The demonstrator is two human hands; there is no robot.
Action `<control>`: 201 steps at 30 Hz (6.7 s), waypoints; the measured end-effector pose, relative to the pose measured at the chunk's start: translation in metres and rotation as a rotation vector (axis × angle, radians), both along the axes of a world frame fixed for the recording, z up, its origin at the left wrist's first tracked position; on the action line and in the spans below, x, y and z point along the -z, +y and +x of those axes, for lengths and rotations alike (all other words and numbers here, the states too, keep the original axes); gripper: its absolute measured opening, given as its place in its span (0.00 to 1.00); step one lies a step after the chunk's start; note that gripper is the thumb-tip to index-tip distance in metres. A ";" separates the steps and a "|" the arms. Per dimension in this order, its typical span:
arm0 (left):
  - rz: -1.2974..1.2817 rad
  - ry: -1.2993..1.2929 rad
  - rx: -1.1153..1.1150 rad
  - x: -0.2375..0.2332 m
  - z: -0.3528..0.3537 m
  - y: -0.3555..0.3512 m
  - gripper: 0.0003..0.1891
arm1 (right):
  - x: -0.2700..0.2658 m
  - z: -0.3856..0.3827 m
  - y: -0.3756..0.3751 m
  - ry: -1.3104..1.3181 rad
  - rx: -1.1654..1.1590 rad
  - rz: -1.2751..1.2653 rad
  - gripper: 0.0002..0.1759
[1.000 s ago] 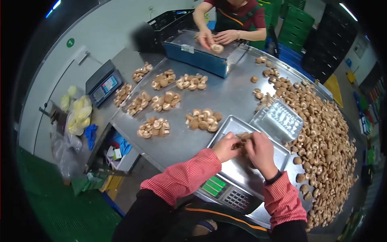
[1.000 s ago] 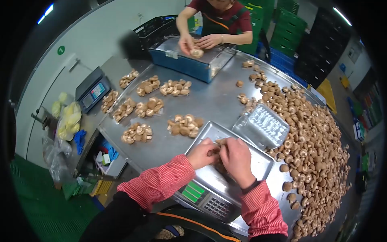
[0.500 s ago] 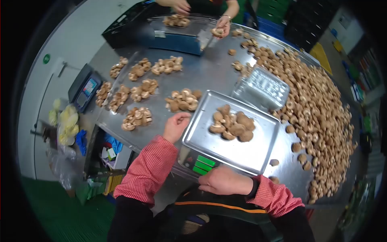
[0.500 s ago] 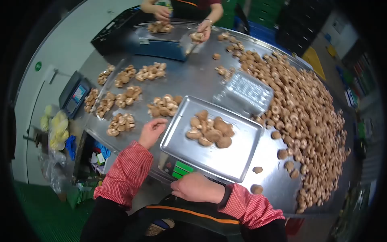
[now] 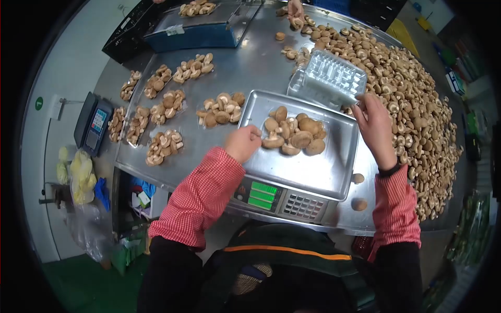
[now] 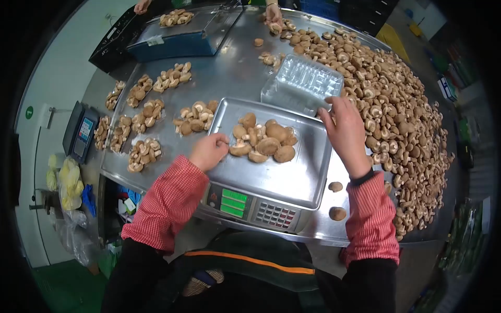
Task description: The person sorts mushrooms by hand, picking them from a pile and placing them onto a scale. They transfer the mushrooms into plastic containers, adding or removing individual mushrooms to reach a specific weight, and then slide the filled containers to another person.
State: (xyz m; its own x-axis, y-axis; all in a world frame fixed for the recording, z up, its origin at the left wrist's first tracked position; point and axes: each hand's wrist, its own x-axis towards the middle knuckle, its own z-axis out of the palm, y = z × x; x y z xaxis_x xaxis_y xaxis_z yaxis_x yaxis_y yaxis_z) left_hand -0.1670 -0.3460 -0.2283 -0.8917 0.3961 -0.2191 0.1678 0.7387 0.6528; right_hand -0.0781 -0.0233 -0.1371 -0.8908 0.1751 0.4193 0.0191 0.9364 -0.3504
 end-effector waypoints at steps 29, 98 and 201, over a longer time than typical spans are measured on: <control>1.019 -0.818 -0.073 -0.017 -0.072 -0.026 0.19 | 0.039 -0.075 0.060 -0.247 -0.204 -0.068 0.06; 0.134 -1.054 0.986 -0.016 0.209 0.322 0.18 | 0.060 0.376 0.111 -0.401 0.261 -0.823 0.30; 0.557 -0.020 0.025 -0.008 0.020 0.043 0.18 | 0.101 0.215 0.074 -0.363 0.220 -0.941 0.13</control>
